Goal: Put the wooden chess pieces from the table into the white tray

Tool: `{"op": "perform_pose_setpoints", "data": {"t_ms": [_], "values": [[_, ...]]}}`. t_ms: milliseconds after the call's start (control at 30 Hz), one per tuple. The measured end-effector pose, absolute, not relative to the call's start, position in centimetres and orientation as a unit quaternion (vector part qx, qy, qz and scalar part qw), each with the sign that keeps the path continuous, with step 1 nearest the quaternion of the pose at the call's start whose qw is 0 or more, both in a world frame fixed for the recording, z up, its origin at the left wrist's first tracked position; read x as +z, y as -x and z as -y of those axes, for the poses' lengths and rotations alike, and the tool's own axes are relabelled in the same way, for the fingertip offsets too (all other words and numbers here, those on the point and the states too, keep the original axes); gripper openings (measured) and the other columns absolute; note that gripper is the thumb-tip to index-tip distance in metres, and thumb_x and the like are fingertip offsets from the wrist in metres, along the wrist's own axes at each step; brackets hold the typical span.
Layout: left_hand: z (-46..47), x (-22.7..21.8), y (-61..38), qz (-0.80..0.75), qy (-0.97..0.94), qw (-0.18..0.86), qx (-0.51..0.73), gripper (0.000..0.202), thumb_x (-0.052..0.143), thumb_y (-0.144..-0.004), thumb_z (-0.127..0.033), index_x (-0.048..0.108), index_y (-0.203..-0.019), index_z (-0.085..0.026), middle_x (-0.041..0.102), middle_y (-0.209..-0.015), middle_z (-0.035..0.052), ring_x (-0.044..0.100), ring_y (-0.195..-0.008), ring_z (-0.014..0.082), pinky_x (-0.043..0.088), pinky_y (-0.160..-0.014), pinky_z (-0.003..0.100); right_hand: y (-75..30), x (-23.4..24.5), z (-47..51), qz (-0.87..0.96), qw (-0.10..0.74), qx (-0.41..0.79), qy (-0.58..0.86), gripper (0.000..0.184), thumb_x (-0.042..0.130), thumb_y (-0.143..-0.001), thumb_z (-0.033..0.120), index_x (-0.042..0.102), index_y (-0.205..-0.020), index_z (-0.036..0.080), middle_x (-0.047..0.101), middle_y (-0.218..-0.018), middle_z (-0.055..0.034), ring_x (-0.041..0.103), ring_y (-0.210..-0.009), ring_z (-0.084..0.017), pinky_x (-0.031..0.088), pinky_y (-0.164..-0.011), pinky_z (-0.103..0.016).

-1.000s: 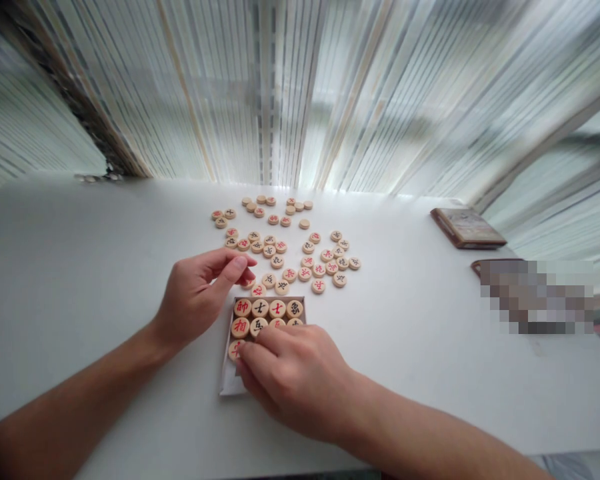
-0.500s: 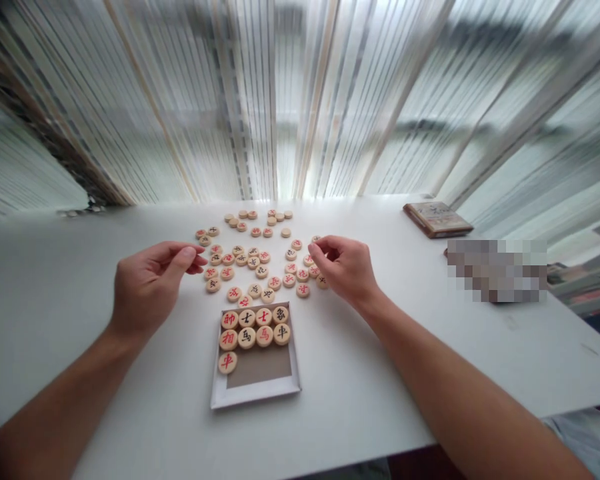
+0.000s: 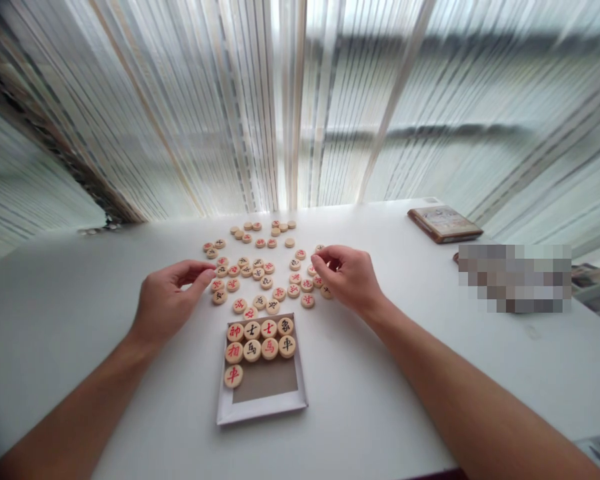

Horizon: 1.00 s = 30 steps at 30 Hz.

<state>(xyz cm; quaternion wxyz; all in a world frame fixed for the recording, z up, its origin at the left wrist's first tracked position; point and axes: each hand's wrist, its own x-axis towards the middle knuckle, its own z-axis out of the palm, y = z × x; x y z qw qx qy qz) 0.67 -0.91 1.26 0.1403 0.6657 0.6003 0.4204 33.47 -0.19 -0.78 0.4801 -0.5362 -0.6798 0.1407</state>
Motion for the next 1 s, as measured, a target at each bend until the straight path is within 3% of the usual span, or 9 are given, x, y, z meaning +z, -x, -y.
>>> {"op": "perform_pose_setpoints", "data": {"t_ms": [333,500,667,800,1000], "values": [[1.8,1.1,-2.1,-0.571,-0.702,0.149,0.400,0.023,0.069,-0.091,-0.037,0.085,-0.095,-0.021,0.087,-0.095,0.0054,0.081,-0.084,0.0241,0.059,-0.064,0.029,-31.7,0.2,0.1,0.730,0.410,0.116,0.534,0.019,0.068,-0.097,0.030,0.083,-0.093,0.019,0.081,-0.084,-0.0058,0.068,-0.065,-0.018,0.054,-0.066,-0.031],[2.3,1.3,-2.5,-0.543,-0.725,0.138,0.401,0.022,0.066,-0.092,-0.033,0.084,-0.096,-0.020,0.086,-0.093,0.0064,0.079,-0.079,0.0231,0.059,-0.063,0.029,-29.3,0.9,-3.3,0.776,0.321,0.101,0.534,0.021,0.073,-0.095,0.022,0.082,-0.114,0.016,0.083,-0.106,-0.0116,0.076,-0.086,-0.024,0.059,-0.084,-0.037],[2.4,1.3,-2.6,-0.518,-0.741,0.127,0.408,0.021,0.063,-0.094,-0.027,0.083,-0.095,-0.020,0.086,-0.094,0.0066,0.079,-0.083,0.0229,0.062,-0.073,0.030,-26.8,1.6,-7.2,0.814,0.241,0.080,0.522,0.026,0.070,-0.104,0.024,0.075,-0.129,0.015,0.075,-0.131,-0.0156,0.073,-0.116,-0.029,0.058,-0.106,-0.047],[2.4,1.1,-2.6,-0.505,-0.749,0.129,0.409,0.018,0.065,-0.096,-0.025,0.082,-0.094,-0.021,0.085,-0.093,0.0063,0.079,-0.082,0.0227,0.063,-0.078,0.031,-25.1,1.8,-8.6,0.826,0.198,0.080,0.522,0.035,0.071,-0.108,0.038,0.068,-0.137,0.019,0.068,-0.141,-0.0125,0.071,-0.119,-0.028,0.063,-0.100,-0.049],[2.5,1.0,-2.7,-0.496,-0.753,0.132,0.412,0.017,0.065,-0.096,-0.022,0.083,-0.096,-0.022,0.086,-0.095,0.0069,0.080,-0.087,0.0243,0.064,-0.085,0.034,-24.8,1.9,-8.4,0.814,0.185,0.108,0.539,0.037,0.071,-0.107,0.038,0.067,-0.139,0.019,0.068,-0.142,-0.0128,0.072,-0.118,-0.027,0.063,-0.100,-0.048]]}}
